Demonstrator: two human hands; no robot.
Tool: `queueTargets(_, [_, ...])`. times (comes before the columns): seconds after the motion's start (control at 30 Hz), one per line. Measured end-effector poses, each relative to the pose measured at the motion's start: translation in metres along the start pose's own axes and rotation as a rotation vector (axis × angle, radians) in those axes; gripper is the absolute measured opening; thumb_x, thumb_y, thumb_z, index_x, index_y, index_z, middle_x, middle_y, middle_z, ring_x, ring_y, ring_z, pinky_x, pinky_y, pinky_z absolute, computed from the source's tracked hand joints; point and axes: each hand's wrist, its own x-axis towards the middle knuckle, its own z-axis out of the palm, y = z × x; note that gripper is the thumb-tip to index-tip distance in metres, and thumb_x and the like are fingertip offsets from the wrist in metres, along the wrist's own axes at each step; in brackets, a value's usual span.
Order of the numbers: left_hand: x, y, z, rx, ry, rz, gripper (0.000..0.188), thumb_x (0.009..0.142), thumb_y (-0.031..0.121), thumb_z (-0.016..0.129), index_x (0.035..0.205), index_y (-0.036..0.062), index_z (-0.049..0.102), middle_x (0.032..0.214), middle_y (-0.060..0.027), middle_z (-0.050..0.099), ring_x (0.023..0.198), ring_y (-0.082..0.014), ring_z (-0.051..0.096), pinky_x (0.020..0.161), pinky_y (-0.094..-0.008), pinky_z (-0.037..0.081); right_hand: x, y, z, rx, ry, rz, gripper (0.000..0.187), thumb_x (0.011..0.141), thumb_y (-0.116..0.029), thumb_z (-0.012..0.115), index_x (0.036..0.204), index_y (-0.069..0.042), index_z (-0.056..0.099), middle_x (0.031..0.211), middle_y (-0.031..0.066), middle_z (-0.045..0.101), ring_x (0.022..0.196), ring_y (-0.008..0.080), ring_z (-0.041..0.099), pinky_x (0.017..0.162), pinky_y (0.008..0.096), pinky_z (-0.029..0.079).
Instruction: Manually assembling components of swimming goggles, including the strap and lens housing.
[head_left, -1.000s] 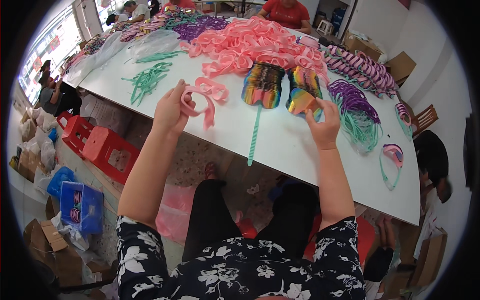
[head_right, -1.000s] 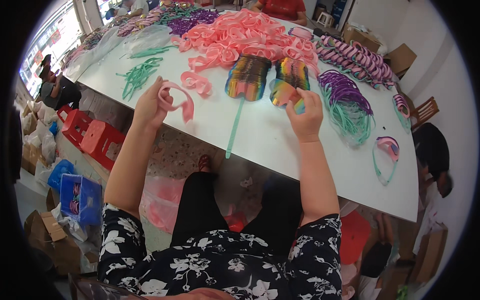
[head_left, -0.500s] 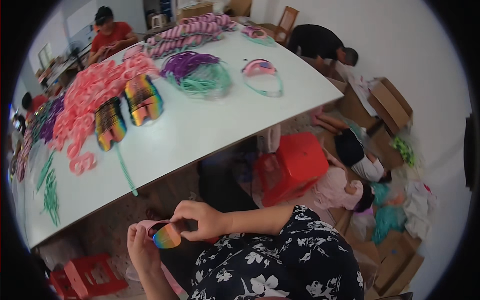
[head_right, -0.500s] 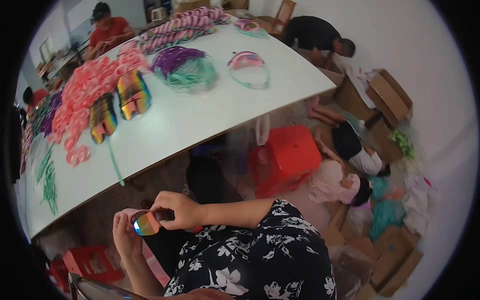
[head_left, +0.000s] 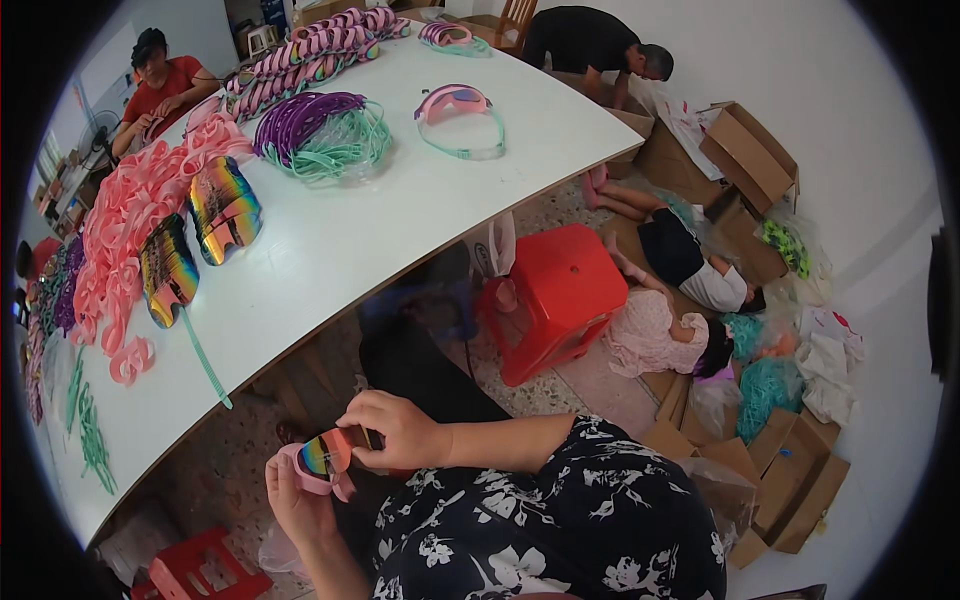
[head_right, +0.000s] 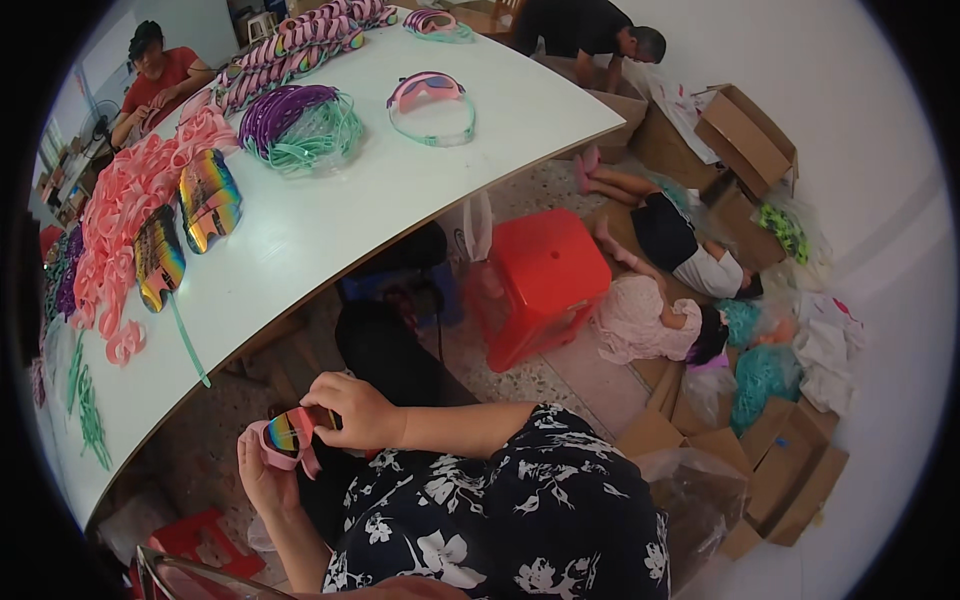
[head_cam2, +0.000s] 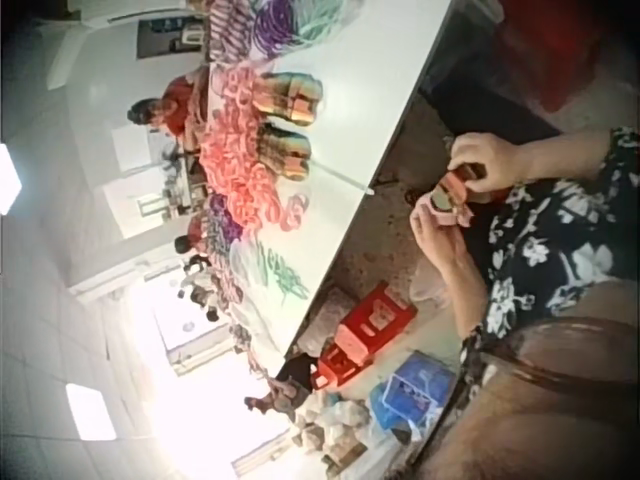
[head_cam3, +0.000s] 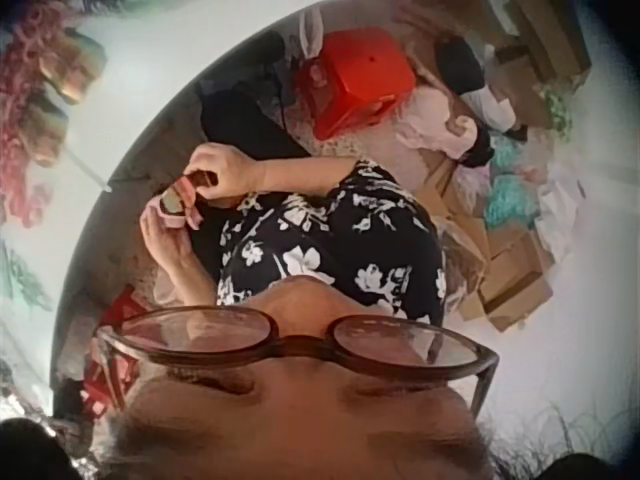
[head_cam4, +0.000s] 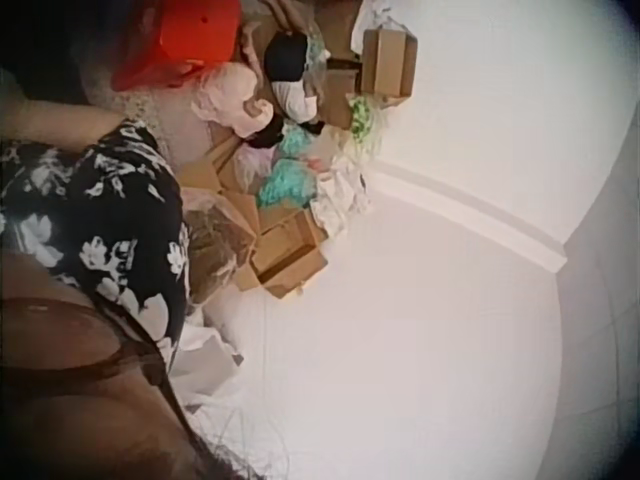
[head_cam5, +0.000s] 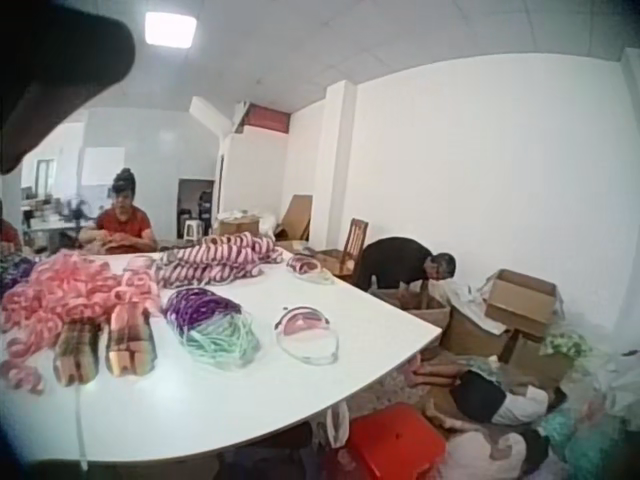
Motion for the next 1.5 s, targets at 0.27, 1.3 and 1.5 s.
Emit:
queueTargets(0.27, [-0.001,-0.014,0.006,0.02,0.037,0.009,0.016,0.104,0.018,0.054,0.102,0.0015,0.052,0.106,-0.0144,0.066,0.096,-0.0219,0.066,0.088,-0.0383,0.056,-0.004,-0.004,0.0,0.005,0.035,0.0,0.042,0.071,-0.009,0.079,0.109,-0.002,0.066,0.103,0.0144,0.062,0.093,0.0317,0.064,0.081,0.0379,0.055])
queueTargets(1.3, [0.008,-0.017,0.027,0.04,-0.047,0.052,0.02,0.107,0.02,0.047,0.109,0.0005,0.054,0.108,-0.0146,0.065,0.095,-0.0233,0.066,0.087,-0.0364,0.056,-0.002,-0.003,-0.014,0.025,0.119,0.022,0.034,0.075,-0.012,0.076,0.106,-0.003,0.066,0.102,0.0123,0.062,0.093,0.0302,0.064,0.081,0.0372,0.054])
queueTargets(1.5, [0.014,-0.006,0.054,0.181,-0.07,0.166,0.018,0.106,0.021,0.049,0.101,0.0032,0.051,0.102,-0.0154,0.066,0.092,-0.0229,0.067,0.083,-0.0363,0.057,0.005,-0.001,-0.02,0.132,0.102,0.088,0.034,0.077,-0.013,0.074,0.108,-0.003,0.065,0.104,0.013,0.061,0.096,0.0294,0.063,0.084,0.0366,0.053])
